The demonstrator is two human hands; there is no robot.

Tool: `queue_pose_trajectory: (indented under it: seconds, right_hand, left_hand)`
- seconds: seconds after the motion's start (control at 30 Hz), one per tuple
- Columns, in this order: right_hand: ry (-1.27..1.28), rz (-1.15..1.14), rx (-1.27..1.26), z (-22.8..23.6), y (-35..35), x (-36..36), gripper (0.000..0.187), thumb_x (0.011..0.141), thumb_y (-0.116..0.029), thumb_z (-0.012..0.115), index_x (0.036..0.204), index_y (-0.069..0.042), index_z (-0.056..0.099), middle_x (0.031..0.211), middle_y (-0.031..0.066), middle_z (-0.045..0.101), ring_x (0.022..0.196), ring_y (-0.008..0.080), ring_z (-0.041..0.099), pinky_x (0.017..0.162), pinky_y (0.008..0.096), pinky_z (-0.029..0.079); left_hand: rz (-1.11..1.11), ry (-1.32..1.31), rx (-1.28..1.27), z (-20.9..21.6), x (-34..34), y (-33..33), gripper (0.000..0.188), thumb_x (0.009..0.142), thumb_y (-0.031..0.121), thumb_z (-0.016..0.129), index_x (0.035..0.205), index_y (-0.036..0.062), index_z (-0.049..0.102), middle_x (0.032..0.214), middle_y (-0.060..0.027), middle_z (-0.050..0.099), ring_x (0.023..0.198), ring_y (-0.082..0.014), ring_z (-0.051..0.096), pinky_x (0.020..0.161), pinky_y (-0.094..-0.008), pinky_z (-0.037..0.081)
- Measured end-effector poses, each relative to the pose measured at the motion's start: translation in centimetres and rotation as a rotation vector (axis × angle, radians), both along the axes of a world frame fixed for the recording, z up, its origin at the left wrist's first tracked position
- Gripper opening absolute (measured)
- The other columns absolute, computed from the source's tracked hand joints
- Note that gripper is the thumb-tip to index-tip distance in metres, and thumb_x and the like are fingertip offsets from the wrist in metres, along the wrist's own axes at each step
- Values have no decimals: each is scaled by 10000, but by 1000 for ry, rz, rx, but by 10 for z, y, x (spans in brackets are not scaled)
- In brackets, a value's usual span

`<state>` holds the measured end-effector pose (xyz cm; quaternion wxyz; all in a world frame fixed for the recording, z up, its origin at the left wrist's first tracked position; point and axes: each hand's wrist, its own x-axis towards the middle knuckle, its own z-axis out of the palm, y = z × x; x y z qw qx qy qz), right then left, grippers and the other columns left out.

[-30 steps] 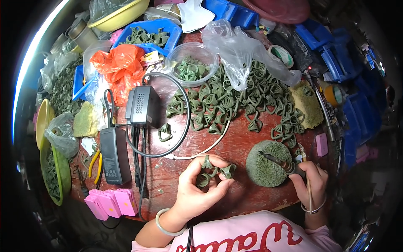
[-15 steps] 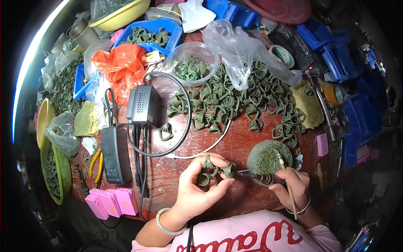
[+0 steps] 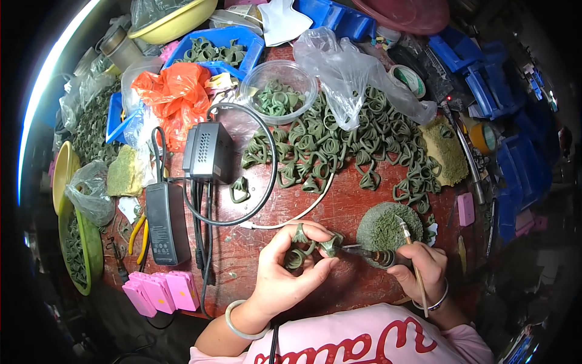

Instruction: Assembling small green wax components using a heated wax pen.

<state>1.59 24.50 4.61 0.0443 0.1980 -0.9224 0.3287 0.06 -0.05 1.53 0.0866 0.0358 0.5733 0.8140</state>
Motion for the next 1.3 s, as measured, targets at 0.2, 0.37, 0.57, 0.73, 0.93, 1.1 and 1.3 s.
queue_pose_trajectory:
  seconds: [0.2,0.37,0.57,0.73,0.93,1.1,1.3]
  right_hand:
    - [-4,6,12,1,-1,-1,339,797,-311,762,840,-22,589,652,96,582,536,259,615,474,337,477]
    - [-8,7,21,1,-1,-1,339,799,-309,762,839,-21,588,646,96,577,535,258,615,475,337,477]
    - [-1,4,-7,0,1,-1,345,799,-312,762,831,-18,583,638,95,571,529,253,613,468,331,473]
    - [0,1,8,0,-1,-1,343,795,-314,765,834,-24,585,629,86,561,522,249,605,462,331,468]
    - [-6,1,22,0,-1,0,347,793,-319,766,838,-26,586,634,86,565,525,248,607,464,332,470]
    - [-4,2,5,-1,1,-1,348,799,-319,760,845,-22,585,645,89,576,535,253,615,471,332,475]
    - [-15,-53,-59,-1,0,1,377,840,-375,707,844,-21,579,635,85,560,529,258,597,485,345,455]
  left_hand:
    - [0,-4,-5,-1,1,0,328,781,-88,698,1064,1,558,1080,-59,562,865,-52,561,673,-161,439]
    - [-4,-16,12,2,0,0,325,784,-93,694,1063,-1,555,1079,-58,561,872,-55,560,696,-167,450]
    - [-6,-18,25,1,0,0,324,787,-94,691,1065,-1,552,1070,-56,561,878,-58,560,704,-167,452]
    - [-5,-23,22,1,0,0,328,787,-95,690,1067,0,550,1068,-55,561,878,-56,559,695,-164,450]
    - [-8,-6,5,0,-1,-1,329,786,-96,690,1068,0,551,1068,-56,562,875,-55,558,682,-163,446]
    - [-2,-3,6,0,-2,-1,331,782,-98,692,1066,-1,553,1065,-56,564,876,-55,558,688,-165,444]
    - [-2,-13,-6,-5,-2,-3,342,779,-77,702,1077,10,558,1042,-47,572,882,-57,556,716,-167,443]
